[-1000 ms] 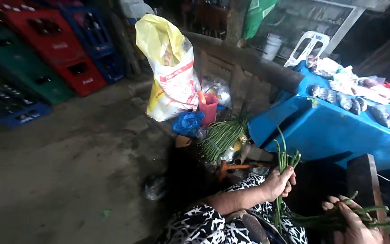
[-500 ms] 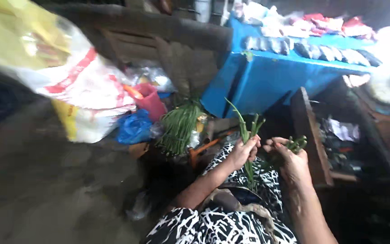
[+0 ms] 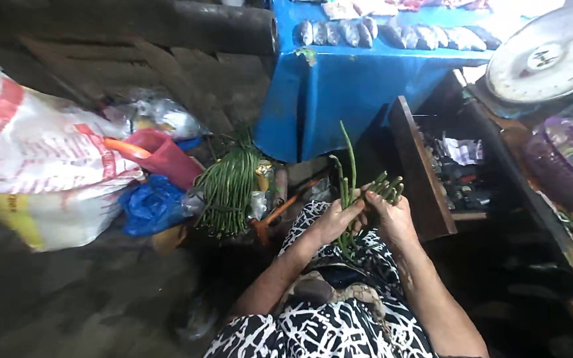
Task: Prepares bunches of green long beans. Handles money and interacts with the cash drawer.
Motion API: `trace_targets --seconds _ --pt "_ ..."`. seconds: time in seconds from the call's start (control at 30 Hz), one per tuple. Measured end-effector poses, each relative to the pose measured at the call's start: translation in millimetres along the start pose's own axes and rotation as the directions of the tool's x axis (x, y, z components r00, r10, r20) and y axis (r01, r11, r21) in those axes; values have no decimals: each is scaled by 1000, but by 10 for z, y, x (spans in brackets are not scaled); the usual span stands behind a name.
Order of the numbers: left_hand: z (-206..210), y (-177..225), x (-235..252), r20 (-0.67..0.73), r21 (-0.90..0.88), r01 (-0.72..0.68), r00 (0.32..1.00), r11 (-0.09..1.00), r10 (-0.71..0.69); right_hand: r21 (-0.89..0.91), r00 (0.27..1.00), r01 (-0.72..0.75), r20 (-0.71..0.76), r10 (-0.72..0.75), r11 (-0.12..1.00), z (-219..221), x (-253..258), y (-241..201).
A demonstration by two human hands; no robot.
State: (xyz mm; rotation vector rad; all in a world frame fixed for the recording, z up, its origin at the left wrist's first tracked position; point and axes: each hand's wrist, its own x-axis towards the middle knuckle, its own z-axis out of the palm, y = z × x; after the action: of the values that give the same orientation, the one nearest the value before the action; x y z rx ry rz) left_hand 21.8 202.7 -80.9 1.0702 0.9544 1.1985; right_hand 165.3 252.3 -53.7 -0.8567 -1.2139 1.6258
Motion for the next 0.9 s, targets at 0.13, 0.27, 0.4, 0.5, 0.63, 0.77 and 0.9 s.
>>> trace_targets --seconds 0.13,0.27,0.4,0.5,0.63,0.77,0.9 --pt "-25 -54 57 -52 145 -74 995 987 82 64 985 124 -133 -114 990 -180 86 -170" --pt "-37 -54 65 -16 185 27 1000 982 -24 143 965 203 -197 -173 969 -319 154 -300" --pt "-28 18 28 104 263 103 986 959 -134 123 972 167 -187 -142 978 -295 129 -325" --pt "-8 79 14 168 327 191 952 926 -256 90 983 164 -93 -155 982 -298 101 -341" --pt "-50 30 20 255 389 183 920 903 -296 -29 978 209 -8 -209 978 -311 45 -376" --pt "-60 7 17 226 264 148 951 953 -210 -132 952 261 -130 -278 956 -373 57 -400" --pt "-68 -15 61 -45 165 133 991 977 -127 -265 855 373 -273 -441 889 -497 74 -508"
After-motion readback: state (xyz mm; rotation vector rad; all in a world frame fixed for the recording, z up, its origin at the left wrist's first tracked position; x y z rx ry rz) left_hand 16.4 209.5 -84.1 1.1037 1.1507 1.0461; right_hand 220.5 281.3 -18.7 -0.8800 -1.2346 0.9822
